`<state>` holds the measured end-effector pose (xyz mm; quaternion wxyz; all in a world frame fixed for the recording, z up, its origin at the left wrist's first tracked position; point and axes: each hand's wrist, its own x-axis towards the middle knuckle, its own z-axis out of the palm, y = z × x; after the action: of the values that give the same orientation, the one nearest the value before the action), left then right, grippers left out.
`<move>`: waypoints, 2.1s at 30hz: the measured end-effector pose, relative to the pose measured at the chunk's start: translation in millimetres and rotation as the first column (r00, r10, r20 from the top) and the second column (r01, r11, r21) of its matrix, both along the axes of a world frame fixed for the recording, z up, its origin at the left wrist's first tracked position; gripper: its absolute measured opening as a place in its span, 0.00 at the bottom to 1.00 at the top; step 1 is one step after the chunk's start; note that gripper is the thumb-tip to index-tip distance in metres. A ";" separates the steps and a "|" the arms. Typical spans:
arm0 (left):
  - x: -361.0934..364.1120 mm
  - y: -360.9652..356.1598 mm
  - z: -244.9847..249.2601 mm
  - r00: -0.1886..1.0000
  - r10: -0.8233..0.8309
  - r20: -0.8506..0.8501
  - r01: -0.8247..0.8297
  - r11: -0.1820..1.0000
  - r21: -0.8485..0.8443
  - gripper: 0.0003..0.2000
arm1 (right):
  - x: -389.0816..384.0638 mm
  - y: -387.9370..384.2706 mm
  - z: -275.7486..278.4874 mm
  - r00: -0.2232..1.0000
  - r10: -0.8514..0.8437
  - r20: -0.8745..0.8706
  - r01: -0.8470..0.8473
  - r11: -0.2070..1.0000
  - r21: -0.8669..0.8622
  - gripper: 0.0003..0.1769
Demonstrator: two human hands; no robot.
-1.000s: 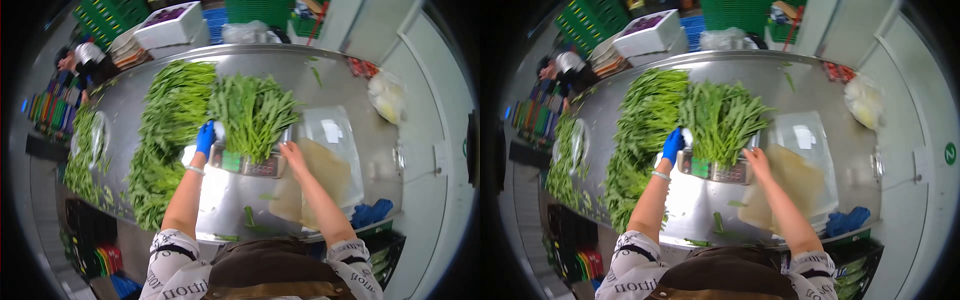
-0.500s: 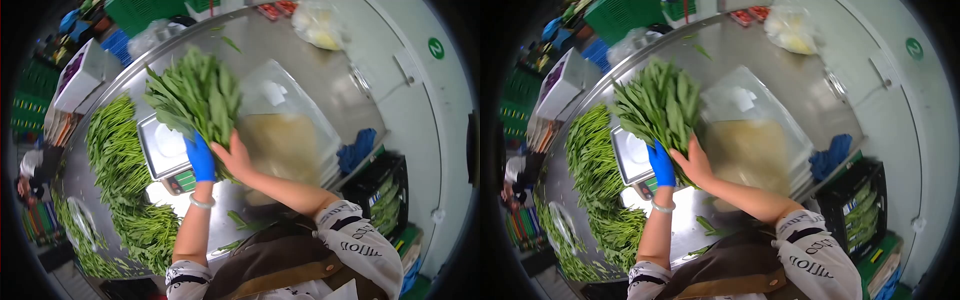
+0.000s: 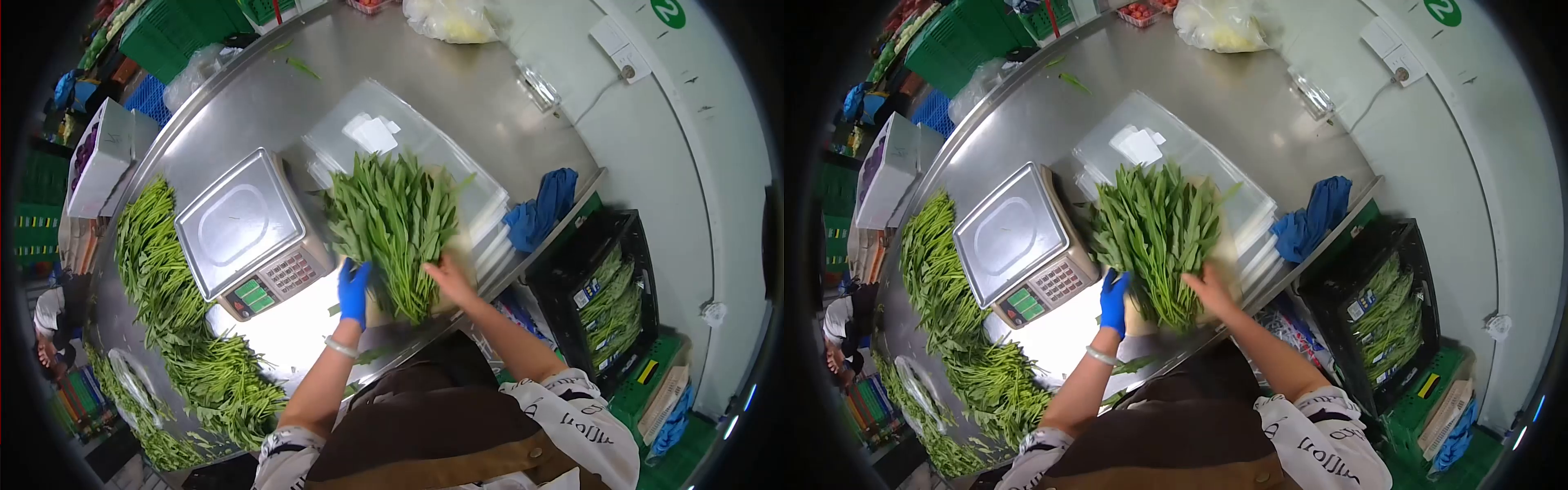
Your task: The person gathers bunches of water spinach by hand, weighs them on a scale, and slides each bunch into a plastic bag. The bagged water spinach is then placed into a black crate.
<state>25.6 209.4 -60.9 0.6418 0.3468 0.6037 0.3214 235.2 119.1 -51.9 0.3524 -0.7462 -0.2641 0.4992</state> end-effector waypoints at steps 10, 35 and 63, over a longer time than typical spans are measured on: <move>-35.4 -8.3 7.7 0.986 -0.099 -0.138 0.086 0.992 -0.094 0.14 | 103.5 -32.3 -9.1 0.971 0.102 0.216 -0.161 0.948 0.275 0.17; -21.0 -71.9 64.2 0.204 -0.359 -0.911 0.938 0.340 0.076 0.46 | -56.3 -24.3 26.6 0.468 0.580 0.667 -0.836 0.534 0.122 0.08; 186.6 10.4 -27.6 0.673 -0.317 -0.668 0.739 0.253 0.624 0.06 | 198.7 -116.6 146.6 0.946 0.070 -0.318 -0.094 0.994 -0.061 0.46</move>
<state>212.3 219.8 -88.5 0.3000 0.8642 0.3135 0.2549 433.9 2.5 94.7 0.3405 -0.6581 -0.2164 0.6357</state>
